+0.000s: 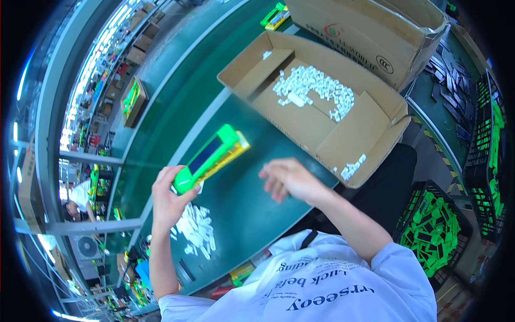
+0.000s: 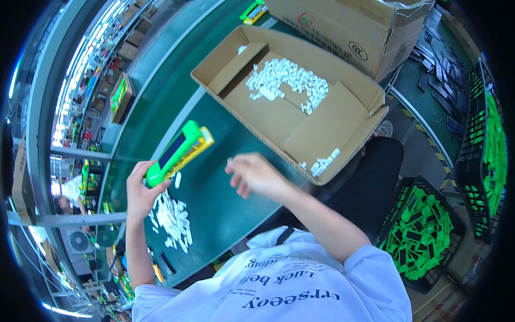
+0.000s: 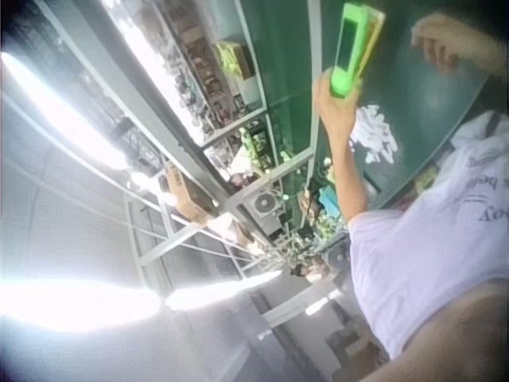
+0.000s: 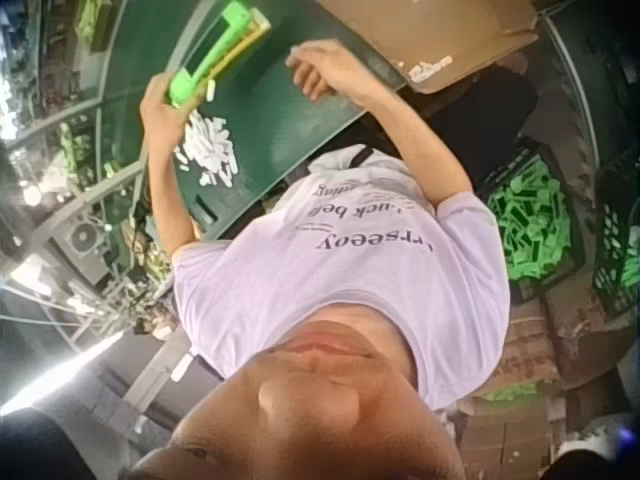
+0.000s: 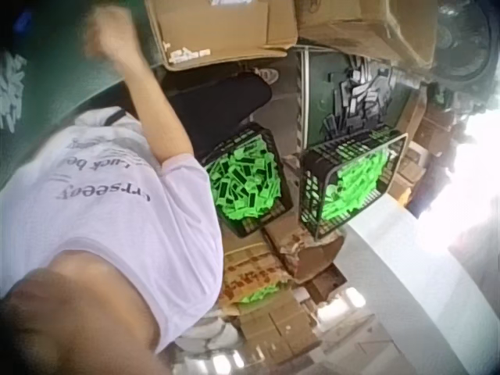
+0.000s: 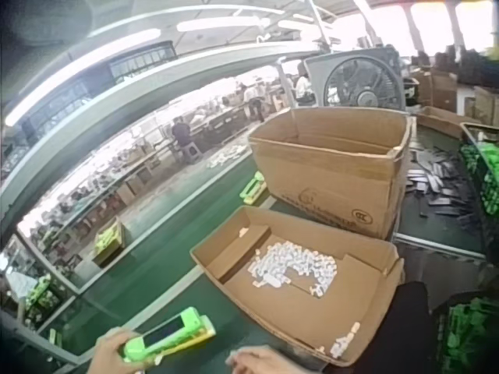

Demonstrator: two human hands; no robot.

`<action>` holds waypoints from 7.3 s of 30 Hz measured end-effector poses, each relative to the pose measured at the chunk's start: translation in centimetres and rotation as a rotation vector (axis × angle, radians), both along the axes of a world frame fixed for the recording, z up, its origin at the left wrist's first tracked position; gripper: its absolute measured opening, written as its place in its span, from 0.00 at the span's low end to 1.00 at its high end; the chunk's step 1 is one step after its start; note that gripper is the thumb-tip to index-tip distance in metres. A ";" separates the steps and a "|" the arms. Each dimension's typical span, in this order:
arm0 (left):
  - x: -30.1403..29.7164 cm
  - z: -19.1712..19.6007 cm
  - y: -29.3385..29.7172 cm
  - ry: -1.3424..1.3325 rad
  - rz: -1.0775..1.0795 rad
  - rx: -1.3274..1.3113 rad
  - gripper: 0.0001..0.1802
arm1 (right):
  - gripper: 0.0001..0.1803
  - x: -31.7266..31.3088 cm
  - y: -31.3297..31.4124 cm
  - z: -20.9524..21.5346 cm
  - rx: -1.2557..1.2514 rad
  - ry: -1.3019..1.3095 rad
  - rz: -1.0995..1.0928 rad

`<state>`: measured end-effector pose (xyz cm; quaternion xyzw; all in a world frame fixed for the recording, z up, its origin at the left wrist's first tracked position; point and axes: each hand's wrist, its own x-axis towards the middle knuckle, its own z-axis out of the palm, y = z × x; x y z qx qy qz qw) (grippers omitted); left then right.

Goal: The person inserts black panels into plastic casing frames by hand and places them into a basket. The person also assembles flashlights by joining the casing halves with internal components and attaching switches and reflector heads.

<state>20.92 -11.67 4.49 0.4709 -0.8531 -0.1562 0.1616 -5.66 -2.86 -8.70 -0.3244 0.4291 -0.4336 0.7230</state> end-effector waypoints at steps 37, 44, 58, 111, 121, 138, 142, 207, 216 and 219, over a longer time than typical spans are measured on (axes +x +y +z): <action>-5.7 -11.3 11.2 1.084 0.122 0.899 0.36 | 0.22 4.1 5.7 -1.3 -0.002 -0.175 -0.327; -5.0 -11.8 11.3 1.171 0.102 0.812 0.38 | 0.24 4.0 6.4 -1.6 0.002 -0.243 -0.298; -4.4 -12.0 12.1 1.189 0.026 0.797 0.45 | 0.24 3.5 6.7 -2.3 -0.049 -0.281 -0.326; -9.2 -12.9 13.9 0.901 0.111 0.604 0.43 | 0.22 5.0 7.3 -3.6 -0.321 -0.154 -0.543; -8.5 -12.5 13.8 0.967 0.100 0.744 0.34 | 0.22 5.0 7.8 -4.1 -0.355 -0.083 -0.524; -8.1 -11.1 14.3 0.831 0.188 0.568 0.33 | 0.20 6.1 7.3 -3.9 -0.365 0.009 -0.559; -7.8 -12.6 13.5 0.848 0.204 0.602 0.33 | 0.21 5.4 7.6 -4.0 -0.352 -0.042 -0.555; 17.1 -9.9 7.6 -0.015 0.583 0.144 0.09 | 0.25 5.4 5.8 -0.6 -0.221 0.243 -0.337; 15.6 -11.7 8.1 -0.023 0.671 0.079 0.16 | 0.26 5.4 5.9 -0.6 -0.204 0.256 -0.366; 15.2 -12.3 7.8 -0.114 0.640 -0.023 0.17 | 0.26 5.0 5.9 -1.0 -0.183 0.248 -0.365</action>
